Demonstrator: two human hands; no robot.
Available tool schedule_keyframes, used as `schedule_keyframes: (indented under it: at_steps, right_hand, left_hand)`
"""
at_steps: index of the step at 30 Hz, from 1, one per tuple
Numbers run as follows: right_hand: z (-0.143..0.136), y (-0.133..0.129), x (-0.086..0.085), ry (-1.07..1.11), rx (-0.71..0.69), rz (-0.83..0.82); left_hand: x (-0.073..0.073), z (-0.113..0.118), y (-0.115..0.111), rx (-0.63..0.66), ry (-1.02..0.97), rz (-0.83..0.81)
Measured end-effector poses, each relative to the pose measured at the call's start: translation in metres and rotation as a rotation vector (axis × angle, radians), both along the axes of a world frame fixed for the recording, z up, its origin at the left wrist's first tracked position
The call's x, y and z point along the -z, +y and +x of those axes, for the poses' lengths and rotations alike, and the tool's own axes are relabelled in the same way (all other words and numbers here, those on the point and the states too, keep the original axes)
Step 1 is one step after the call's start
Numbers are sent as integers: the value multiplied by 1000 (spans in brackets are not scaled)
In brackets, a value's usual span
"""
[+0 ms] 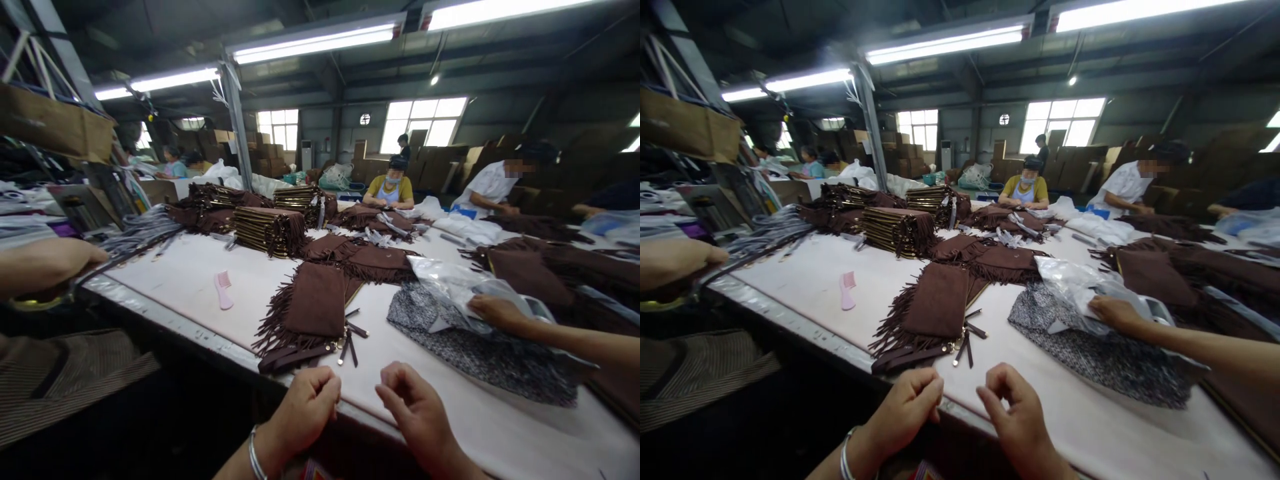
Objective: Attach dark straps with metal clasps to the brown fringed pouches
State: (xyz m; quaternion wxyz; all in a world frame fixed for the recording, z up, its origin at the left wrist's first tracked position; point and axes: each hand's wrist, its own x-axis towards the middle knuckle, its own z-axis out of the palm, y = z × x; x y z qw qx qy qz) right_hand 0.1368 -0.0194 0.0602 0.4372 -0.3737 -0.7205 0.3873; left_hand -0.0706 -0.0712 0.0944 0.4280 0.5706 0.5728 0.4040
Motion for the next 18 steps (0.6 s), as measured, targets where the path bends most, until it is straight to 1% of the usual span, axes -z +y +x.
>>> schedule_keyframes:
  at_steps: [2,4,6,8,9,10,12,14,15,18]
  right_hand:
    - [-2,10,10,83,109,-242]
    - [-2,19,21,167,131,-443]
    - [-2,26,32,230,128,-580]
    - [-2,33,41,269,130,-662]
    - [-2,36,45,283,128,-682]
    - [-3,40,47,292,122,-688]
    - [-7,51,48,288,115,-655]
    - [-17,65,43,258,116,-592]
    - [-25,73,40,237,115,-574]
    - [-53,98,33,117,82,-584]
  left_hand:
    - [6,-6,11,-43,-6,-27]
    - [10,-12,23,-88,33,1]
    - [14,-16,37,-121,144,104]
    - [20,-18,51,-154,255,220]
    - [24,-18,58,-178,267,240]
    - [29,-16,64,-206,239,213]
    - [39,-11,75,-272,86,46]
    - [46,-5,82,-335,-82,-122]
    - [49,-2,84,-355,-137,-169]
    - [52,2,85,-375,-203,-196]
